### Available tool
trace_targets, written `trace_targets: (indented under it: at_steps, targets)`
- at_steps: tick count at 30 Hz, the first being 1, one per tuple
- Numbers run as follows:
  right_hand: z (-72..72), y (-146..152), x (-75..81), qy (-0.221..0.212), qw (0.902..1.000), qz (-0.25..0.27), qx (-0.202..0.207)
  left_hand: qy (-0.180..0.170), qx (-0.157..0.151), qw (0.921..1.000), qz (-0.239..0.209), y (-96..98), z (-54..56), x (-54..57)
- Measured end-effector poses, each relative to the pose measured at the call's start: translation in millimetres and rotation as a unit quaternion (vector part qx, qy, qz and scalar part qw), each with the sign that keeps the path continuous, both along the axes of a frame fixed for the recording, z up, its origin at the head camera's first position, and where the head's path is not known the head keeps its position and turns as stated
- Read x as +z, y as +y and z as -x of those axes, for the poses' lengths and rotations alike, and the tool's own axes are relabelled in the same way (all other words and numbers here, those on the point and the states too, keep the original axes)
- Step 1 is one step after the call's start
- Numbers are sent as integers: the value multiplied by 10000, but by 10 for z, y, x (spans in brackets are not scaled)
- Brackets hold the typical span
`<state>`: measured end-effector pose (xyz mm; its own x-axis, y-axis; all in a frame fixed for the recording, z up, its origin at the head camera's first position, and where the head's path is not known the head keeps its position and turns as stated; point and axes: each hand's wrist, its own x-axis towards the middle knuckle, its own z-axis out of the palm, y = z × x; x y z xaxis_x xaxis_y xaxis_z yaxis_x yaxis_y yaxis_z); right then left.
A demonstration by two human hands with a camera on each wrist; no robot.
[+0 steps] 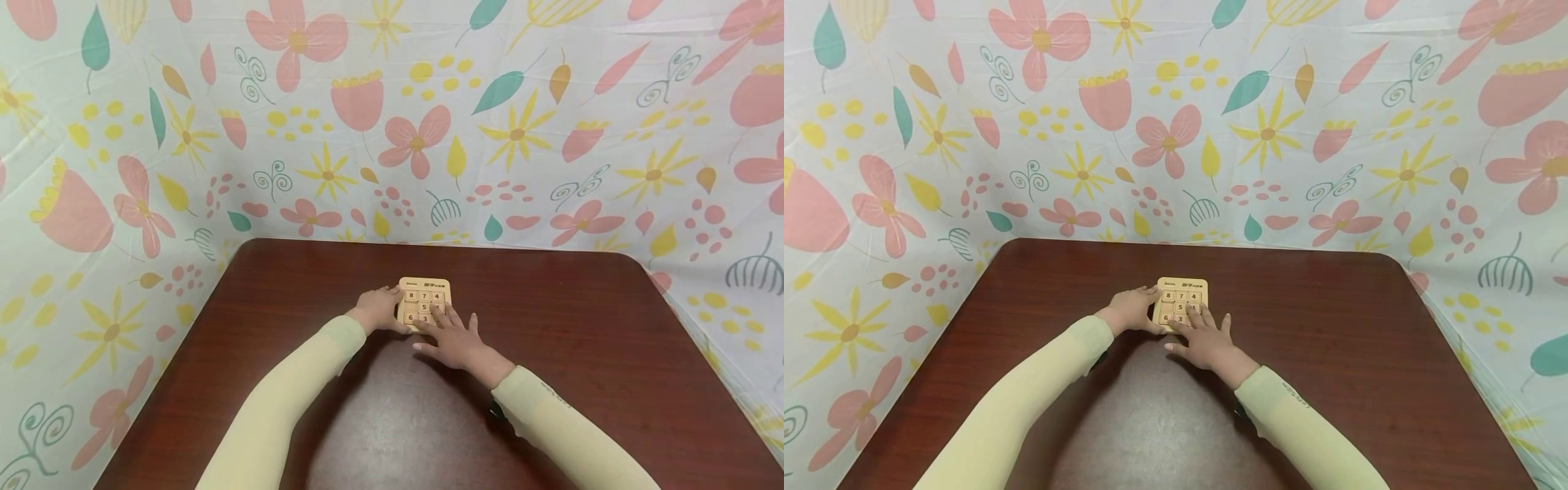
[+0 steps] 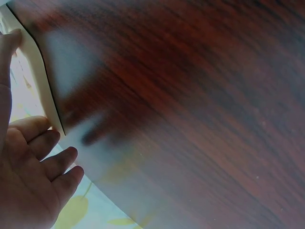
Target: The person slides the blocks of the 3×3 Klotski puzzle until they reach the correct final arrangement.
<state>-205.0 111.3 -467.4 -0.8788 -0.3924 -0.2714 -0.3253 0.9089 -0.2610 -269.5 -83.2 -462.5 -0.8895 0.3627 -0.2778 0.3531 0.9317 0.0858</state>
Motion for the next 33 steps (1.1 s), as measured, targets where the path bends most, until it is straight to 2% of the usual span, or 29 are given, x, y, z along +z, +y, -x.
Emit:
trace_targets:
  at_steps: [18,28,33]
  targets:
    - [1,10,27,7,9999,60,81,-32,-47,10000,-6,-2,29,-24]
    - [103,66,51,456,9986,247,125,15,-103,9999,49,-2,29,-32]
    - [154,53,54,549,9980,308,106,4,-99,9999,37,-6,26,-28]
